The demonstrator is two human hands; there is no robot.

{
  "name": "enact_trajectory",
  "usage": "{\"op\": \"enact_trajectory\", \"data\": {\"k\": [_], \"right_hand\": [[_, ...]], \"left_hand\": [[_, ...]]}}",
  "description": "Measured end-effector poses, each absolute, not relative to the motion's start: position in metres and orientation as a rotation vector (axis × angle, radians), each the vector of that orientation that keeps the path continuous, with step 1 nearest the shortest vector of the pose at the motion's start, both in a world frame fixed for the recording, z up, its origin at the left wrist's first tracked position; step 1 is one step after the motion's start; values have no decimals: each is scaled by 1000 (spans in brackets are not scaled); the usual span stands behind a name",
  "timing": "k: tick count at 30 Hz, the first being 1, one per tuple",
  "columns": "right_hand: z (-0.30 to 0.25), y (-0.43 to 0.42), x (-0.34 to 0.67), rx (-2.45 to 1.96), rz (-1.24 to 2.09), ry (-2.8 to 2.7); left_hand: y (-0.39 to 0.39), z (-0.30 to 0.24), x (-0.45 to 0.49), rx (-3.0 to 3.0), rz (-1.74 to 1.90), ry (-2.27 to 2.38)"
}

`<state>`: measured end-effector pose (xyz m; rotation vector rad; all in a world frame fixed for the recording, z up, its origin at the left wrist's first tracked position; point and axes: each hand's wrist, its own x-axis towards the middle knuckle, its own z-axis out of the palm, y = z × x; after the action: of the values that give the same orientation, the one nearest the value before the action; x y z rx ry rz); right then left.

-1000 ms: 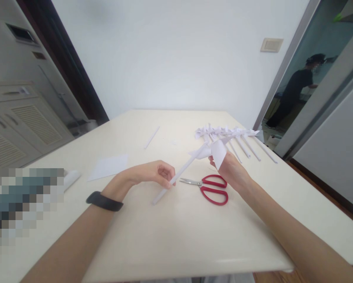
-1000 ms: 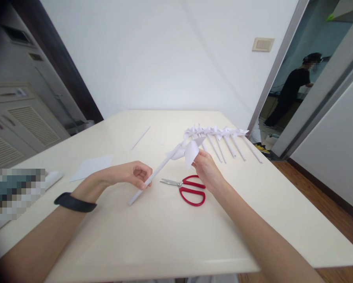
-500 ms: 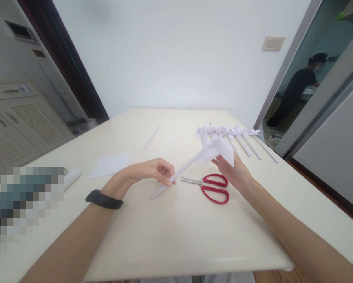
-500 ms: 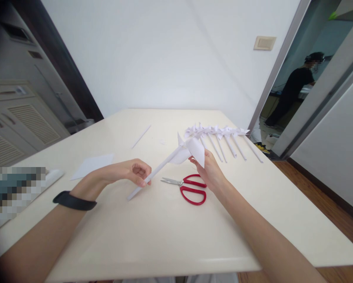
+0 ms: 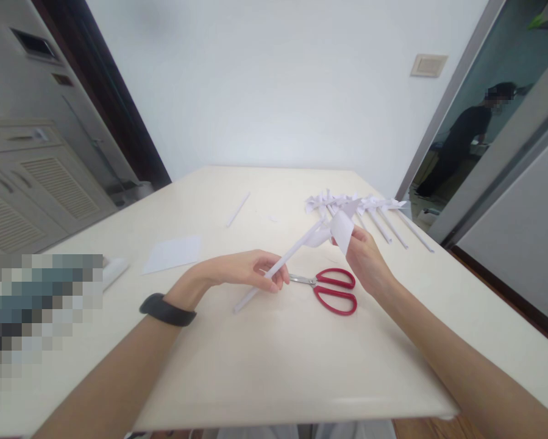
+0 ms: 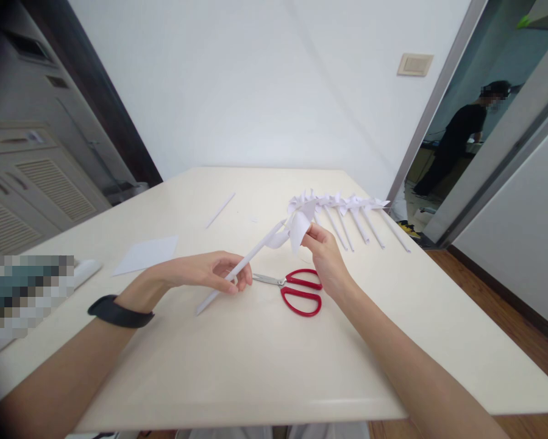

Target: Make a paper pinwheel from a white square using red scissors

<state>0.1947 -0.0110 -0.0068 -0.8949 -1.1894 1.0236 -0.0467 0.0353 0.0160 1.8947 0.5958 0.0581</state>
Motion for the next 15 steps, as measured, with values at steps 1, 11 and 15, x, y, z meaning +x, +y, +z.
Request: {"op": "enact_trajectory", "data": {"k": [1,11,15], "right_hand": [[-7,-11,195,-905,1034,-1203],[-6,-18,191,-852,1148,-1330],[-3,-22,188,-841,1162,-1342]], "left_hand": [[32,16,-44,1875,82,586],[4,18,-14,1695,397,590],[4,15,-10,1578,459,601]]}}
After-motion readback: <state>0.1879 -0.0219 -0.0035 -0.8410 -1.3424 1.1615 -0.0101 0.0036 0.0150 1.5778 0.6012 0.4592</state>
